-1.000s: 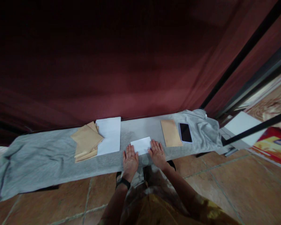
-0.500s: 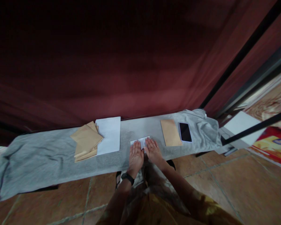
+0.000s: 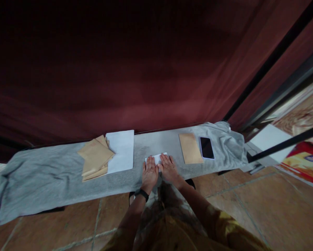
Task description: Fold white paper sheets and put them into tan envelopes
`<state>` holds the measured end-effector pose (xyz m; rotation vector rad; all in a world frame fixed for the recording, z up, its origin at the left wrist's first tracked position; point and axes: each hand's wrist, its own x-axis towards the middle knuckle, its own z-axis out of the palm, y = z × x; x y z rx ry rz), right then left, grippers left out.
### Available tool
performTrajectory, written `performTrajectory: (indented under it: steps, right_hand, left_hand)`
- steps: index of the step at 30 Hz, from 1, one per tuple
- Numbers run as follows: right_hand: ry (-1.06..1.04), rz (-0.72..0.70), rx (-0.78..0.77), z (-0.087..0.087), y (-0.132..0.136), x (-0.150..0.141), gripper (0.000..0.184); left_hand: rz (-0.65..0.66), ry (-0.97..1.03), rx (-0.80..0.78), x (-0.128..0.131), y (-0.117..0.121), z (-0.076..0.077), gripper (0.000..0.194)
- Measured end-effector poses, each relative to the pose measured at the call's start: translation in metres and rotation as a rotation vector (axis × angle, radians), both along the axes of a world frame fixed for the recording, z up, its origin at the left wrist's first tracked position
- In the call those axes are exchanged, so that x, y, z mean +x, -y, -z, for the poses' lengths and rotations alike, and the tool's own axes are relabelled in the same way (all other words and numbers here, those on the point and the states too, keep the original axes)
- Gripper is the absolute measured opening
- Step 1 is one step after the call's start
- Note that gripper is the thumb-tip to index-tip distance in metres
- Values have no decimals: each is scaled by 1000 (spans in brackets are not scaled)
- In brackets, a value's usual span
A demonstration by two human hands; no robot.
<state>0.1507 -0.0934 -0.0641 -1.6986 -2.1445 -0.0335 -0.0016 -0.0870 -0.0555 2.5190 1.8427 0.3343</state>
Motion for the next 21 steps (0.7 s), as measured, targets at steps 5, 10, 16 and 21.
performTrajectory:
  steps: [5, 10, 16, 21]
  right_hand:
    - [40, 85, 0, 6, -2, 4, 54]
    - [63, 124, -30, 3, 0, 13, 53]
    - [52, 192, -48, -1, 1, 17, 55]
    - [57, 195, -57, -1, 0, 17, 54]
  left_hand:
    - [-55, 21, 44, -11, -2, -1, 58]
    - [-108, 36, 58, -18, -2, 0, 58]
    - [-139, 78, 93, -20, 0, 1, 58]
    - [-139, 86, 96, -19, 2, -1, 59]
